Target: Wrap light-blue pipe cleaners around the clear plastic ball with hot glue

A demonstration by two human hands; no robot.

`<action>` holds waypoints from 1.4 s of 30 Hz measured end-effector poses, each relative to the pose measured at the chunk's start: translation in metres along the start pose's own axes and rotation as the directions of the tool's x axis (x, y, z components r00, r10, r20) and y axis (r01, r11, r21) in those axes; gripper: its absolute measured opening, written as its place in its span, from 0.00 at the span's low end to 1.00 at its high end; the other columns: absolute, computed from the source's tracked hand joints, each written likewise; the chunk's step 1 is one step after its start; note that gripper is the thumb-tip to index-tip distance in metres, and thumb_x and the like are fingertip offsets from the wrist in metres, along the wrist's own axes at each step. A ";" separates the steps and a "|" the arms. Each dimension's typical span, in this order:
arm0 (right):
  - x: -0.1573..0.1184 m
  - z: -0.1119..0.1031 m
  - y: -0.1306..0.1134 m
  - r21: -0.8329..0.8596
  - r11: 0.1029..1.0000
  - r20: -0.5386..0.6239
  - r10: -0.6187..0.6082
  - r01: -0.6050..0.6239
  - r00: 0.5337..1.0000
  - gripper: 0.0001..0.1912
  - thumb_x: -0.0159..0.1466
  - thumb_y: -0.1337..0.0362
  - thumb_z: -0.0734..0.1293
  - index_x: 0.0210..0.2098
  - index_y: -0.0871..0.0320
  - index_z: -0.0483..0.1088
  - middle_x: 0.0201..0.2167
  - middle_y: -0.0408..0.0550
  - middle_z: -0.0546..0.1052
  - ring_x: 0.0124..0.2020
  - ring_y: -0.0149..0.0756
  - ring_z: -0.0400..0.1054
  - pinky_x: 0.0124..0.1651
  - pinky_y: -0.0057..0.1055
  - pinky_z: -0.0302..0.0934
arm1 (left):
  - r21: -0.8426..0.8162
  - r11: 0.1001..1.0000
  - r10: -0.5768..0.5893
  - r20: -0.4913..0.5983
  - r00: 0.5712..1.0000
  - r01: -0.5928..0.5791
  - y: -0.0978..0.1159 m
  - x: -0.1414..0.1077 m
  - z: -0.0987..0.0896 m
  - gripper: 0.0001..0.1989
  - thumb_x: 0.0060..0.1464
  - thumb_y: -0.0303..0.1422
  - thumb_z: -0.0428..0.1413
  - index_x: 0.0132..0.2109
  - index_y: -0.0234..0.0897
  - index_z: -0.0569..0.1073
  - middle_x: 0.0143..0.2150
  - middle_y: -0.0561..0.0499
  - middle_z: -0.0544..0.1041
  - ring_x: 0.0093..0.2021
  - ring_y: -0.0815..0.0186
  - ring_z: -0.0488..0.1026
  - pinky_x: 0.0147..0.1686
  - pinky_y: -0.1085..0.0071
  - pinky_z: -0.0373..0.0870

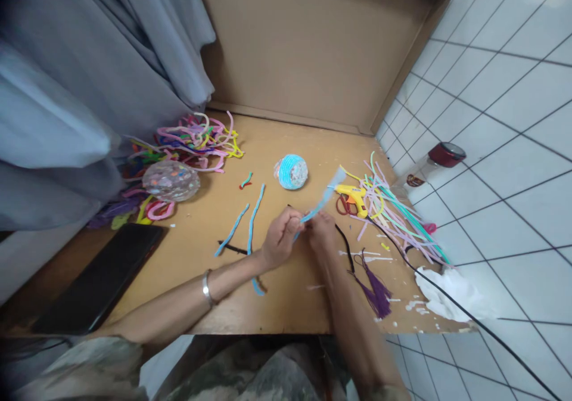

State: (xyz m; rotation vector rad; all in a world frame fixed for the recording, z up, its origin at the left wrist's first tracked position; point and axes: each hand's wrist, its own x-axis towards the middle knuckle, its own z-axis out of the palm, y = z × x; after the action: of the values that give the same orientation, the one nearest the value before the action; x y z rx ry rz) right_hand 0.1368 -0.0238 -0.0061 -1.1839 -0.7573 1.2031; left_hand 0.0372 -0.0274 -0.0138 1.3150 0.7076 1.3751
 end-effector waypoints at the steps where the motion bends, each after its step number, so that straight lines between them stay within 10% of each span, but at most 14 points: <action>1: 0.000 -0.001 -0.002 0.001 1.000 0.011 0.001 -0.001 1.000 0.12 0.45 0.63 0.67 0.16 0.55 0.57 0.11 0.34 0.60 0.15 0.25 0.54 0.20 0.26 0.51 | -0.049 0.999 -0.015 -0.021 1.000 0.014 0.000 0.003 0.000 0.22 0.55 0.52 0.54 0.29 0.37 0.65 0.24 0.55 0.65 0.25 0.71 0.63 0.28 0.73 0.61; 10: -0.001 -0.005 0.001 -0.045 0.995 -0.046 -0.094 0.092 0.995 0.11 0.50 0.62 0.67 0.20 0.55 0.60 0.16 0.35 0.60 0.20 0.26 0.56 0.24 0.27 0.50 | -0.578 0.775 -0.357 -0.064 0.932 0.257 0.000 0.032 -0.016 0.13 0.59 0.38 0.55 0.31 0.37 0.63 0.23 0.58 0.63 0.23 0.75 0.61 0.27 0.79 0.61; 17: -0.011 0.005 0.008 0.028 0.999 0.145 -0.035 0.032 0.989 0.18 0.47 0.56 0.76 0.29 0.56 0.68 0.28 0.41 0.76 0.29 0.30 0.67 0.38 0.32 0.63 | -0.495 0.825 -0.331 -0.036 0.943 0.271 -0.003 0.025 -0.014 0.18 0.53 0.46 0.59 0.34 0.36 0.64 0.28 0.55 0.71 0.23 0.75 0.65 0.22 0.79 0.61; 31: -0.016 0.005 0.006 -0.102 0.994 0.149 0.052 -0.037 0.987 0.14 0.52 0.53 0.71 0.27 0.57 0.68 0.16 0.35 0.64 0.16 0.23 0.52 0.19 0.24 0.45 | -0.392 0.909 -0.232 -0.185 0.955 0.145 -0.002 0.038 -0.020 0.10 0.56 0.38 0.59 0.36 0.34 0.73 0.26 0.56 0.70 0.26 0.76 0.65 0.28 0.80 0.63; 36: -0.018 0.006 0.002 0.002 0.964 0.337 0.249 -0.265 0.908 0.15 0.51 0.55 0.72 0.27 0.57 0.65 0.16 0.33 0.61 0.15 0.21 0.49 0.18 0.22 0.42 | -0.578 0.781 -0.359 -0.103 0.928 0.237 0.009 0.045 -0.025 0.07 0.58 0.34 0.57 0.39 0.34 0.71 0.22 0.57 0.67 0.25 0.73 0.69 0.29 0.77 0.67; 42: -0.026 0.013 0.009 -0.129 0.991 0.248 0.071 -0.039 0.966 0.12 0.55 0.53 0.67 0.27 0.55 0.65 0.12 0.30 0.51 0.15 0.23 0.39 0.19 0.25 0.34 | -0.660 0.658 -0.494 -0.013 0.870 0.363 0.026 0.058 -0.023 0.09 0.64 0.28 0.47 0.34 0.35 0.66 0.14 0.64 0.49 0.12 0.78 0.45 0.14 0.81 0.45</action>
State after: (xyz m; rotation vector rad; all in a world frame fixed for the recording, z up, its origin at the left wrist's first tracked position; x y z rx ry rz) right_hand 0.1153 -0.0459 -0.0078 -1.1712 -1.0066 1.3868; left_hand 0.0180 0.0251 0.0233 0.4199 0.5497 1.1907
